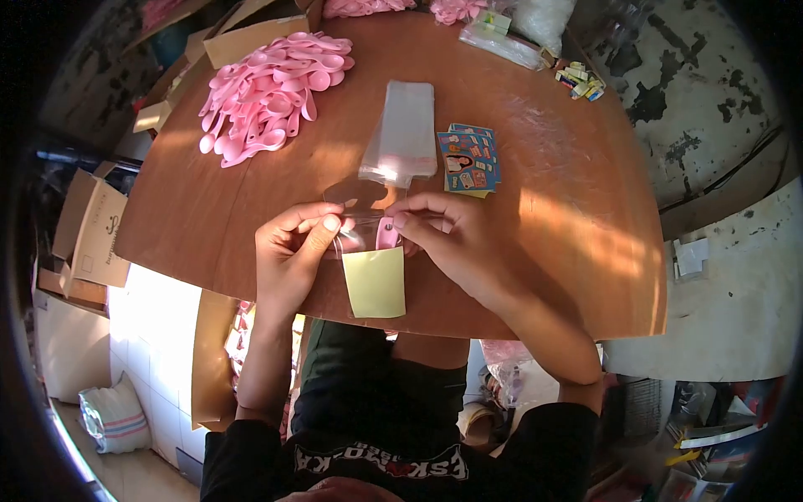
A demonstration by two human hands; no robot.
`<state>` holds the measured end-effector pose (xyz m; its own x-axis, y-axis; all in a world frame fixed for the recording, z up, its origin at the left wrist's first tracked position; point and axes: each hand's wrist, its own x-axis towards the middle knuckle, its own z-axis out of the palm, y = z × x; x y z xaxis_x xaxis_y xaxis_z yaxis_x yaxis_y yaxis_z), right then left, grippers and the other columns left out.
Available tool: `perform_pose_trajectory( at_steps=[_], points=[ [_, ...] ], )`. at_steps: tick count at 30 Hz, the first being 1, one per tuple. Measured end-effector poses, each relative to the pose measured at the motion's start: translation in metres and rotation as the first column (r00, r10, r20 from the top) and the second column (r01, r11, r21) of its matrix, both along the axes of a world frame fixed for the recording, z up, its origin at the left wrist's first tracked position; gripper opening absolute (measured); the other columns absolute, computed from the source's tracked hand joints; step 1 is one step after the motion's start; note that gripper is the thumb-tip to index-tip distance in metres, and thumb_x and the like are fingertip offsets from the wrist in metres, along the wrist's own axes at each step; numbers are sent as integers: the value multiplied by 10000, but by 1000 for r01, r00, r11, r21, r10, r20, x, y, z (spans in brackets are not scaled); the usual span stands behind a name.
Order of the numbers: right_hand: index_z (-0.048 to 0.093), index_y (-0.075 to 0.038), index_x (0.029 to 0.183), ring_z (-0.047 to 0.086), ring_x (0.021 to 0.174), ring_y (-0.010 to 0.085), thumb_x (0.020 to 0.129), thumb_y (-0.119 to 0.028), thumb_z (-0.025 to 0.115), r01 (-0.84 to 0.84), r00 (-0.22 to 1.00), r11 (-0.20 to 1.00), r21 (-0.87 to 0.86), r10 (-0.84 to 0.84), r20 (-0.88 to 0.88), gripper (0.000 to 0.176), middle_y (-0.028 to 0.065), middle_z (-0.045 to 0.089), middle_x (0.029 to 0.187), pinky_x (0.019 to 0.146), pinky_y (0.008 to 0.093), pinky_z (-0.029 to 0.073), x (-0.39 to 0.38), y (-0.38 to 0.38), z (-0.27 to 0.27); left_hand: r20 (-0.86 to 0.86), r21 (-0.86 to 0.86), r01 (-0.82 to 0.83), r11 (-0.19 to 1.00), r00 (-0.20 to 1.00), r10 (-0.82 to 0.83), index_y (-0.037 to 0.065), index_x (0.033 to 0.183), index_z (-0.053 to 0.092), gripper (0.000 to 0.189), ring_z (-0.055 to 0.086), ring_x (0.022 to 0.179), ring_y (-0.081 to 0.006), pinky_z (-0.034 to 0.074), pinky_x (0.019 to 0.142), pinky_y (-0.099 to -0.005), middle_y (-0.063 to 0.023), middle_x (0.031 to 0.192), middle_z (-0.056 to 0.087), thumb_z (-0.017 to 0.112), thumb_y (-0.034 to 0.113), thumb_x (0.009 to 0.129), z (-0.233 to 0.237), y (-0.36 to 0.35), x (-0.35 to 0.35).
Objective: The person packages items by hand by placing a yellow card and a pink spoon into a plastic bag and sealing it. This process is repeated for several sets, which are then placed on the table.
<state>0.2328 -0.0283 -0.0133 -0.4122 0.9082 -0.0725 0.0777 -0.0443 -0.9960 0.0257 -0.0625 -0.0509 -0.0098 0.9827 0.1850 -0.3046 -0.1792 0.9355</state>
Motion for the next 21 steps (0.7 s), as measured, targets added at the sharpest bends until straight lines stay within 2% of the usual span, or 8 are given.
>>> perform_pose_trajectory(
  at_steps=[4, 7, 11, 13, 17, 19, 20, 21],
  points=[
    [640, 42, 1094, 634, 866, 109, 938, -115, 631, 35, 995, 998, 54, -29, -97, 222, 95, 682, 1018, 768, 245, 519, -2, 0, -9, -92, 116, -91, 989, 991, 102, -58, 1069, 639, 156, 678, 874, -152, 549, 793, -270, -116, 944, 707, 605, 4, 930, -3, 1, 3],
    [637, 39, 1099, 634, 861, 115, 936, -101, 632, 22, 991, 998, 54, -14, -135, 215, 102, 678, 1037, 771, 252, 524, -1, 0, -14, -217, 116, -96, 989, 969, 119, -51, 1057, 656, 157, 671, 866, -137, 589, 755, -281, -105, 958, 700, 619, 29, 928, -10, 2, -2],
    [648, 42, 1085, 637, 846, 116, 937, -82, 623, -11, 990, 999, 43, 17, -142, 195, 100, 683, 1018, 767, 251, 529, 3, 0, -17, -249, 167, -84, 982, 961, 125, -53, 1062, 655, 155, 670, 867, -130, 561, 738, -248, -107, 970, 701, 613, 14, 928, -8, 2, -4],
    [667, 48, 1056, 638, 823, 118, 931, -58, 622, 9, 994, 996, 84, 0, -110, 170, 97, 688, 985, 754, 248, 527, 3, -1, -17, -92, 135, -10, 991, 996, 23, -47, 1065, 657, 154, 668, 868, -116, 538, 732, -228, -106, 958, 707, 608, 9, 931, -8, 2, -4],
    [675, 16, 1012, 640, 885, 138, 931, -20, 595, -35, 995, 997, 70, 41, -89, 119, 78, 676, 966, 743, 266, 532, 8, 1, -17, -107, 113, 61, 992, 993, -49, -49, 1073, 656, 161, 665, 866, -110, 544, 736, -231, -105, 955, 709, 608, 5, 929, -6, 1, -12],
    [683, 25, 991, 644, 899, 141, 928, 4, 583, -154, 980, 987, 49, 159, -121, 120, 82, 674, 963, 746, 262, 530, 12, 4, -15, -202, 101, 65, 993, 978, -44, -49, 1074, 658, 162, 666, 861, -112, 547, 751, -235, -103, 965, 708, 606, 8, 931, -4, 1, -14],
    [683, 25, 991, 644, 899, 141, 928, 4, 583, -153, 980, 987, 50, 158, -121, 120, 82, 674, 963, 746, 262, 530, 12, 6, -14, -202, 102, 66, 993, 978, -45, -49, 1074, 658, 162, 666, 861, -112, 547, 751, -235, -103, 965, 708, 606, 8, 931, -4, 1, -15],
    [682, 37, 1013, 638, 846, 124, 916, 31, 575, -164, 982, 975, 147, 176, -75, 144, 89, 684, 949, 736, 250, 525, 11, 7, -15, -189, 103, 81, 991, 980, -60, -47, 1065, 663, 155, 662, 854, -107, 541, 744, -231, -102, 965, 709, 601, 2, 932, -3, 1, -15]
  ],
)
